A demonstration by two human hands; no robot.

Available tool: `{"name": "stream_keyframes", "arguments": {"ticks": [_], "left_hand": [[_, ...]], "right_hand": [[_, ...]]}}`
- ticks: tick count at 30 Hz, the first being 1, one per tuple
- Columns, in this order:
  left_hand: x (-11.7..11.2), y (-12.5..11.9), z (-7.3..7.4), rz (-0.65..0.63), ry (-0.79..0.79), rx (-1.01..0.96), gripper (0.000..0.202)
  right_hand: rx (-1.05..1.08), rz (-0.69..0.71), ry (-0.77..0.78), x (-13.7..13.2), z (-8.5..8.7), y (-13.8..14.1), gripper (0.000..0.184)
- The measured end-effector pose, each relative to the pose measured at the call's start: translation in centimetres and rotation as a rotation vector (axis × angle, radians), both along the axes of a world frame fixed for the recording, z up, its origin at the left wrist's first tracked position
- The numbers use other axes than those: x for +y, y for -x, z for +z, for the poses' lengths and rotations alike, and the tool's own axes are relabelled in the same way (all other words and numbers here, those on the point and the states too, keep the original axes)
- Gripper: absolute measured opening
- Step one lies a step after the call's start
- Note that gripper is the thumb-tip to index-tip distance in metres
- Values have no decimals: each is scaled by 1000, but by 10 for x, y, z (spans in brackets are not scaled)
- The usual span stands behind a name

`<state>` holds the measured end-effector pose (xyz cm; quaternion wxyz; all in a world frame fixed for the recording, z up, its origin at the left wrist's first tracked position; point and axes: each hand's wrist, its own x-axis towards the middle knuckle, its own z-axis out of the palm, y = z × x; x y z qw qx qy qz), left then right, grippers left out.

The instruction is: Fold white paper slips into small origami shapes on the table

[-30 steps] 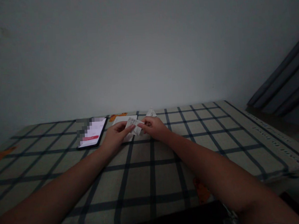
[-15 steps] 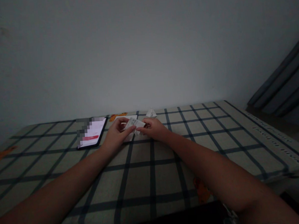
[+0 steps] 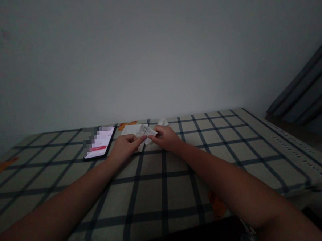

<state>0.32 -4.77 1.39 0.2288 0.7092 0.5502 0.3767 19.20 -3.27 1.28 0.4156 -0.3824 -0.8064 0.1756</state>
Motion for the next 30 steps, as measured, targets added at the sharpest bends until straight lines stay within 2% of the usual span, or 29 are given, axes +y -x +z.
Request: {"name": "stream_keyframes", "arguments": {"ticks": [2, 5, 9, 12, 17, 25, 30], "left_hand": [[1, -1, -1, -56, 17, -2, 38], [2, -2, -5, -140, -39, 10, 34], [1, -2, -6, -185, -114, 37, 31], [-1, -2, -3, -215, -130, 51, 32], [-3, -2, 0, -217, -161, 92, 33], [-3, -3, -2, -229, -121, 66, 33], [-2, -4, -4, -235, -88, -3, 30]], "right_hand": [[-11, 10, -26, -1, 0, 0, 23], [-17, 53, -14, 0, 0, 1, 21], [-12, 125, 29, 2, -1, 2, 23], [-22, 108, 22, 5, -2, 2, 21], [-30, 49, 17, 4, -3, 2, 16], [-81, -41, -17, 1, -4, 4, 15], [-88, -15, -112, 4, -1, 1, 14]]}}
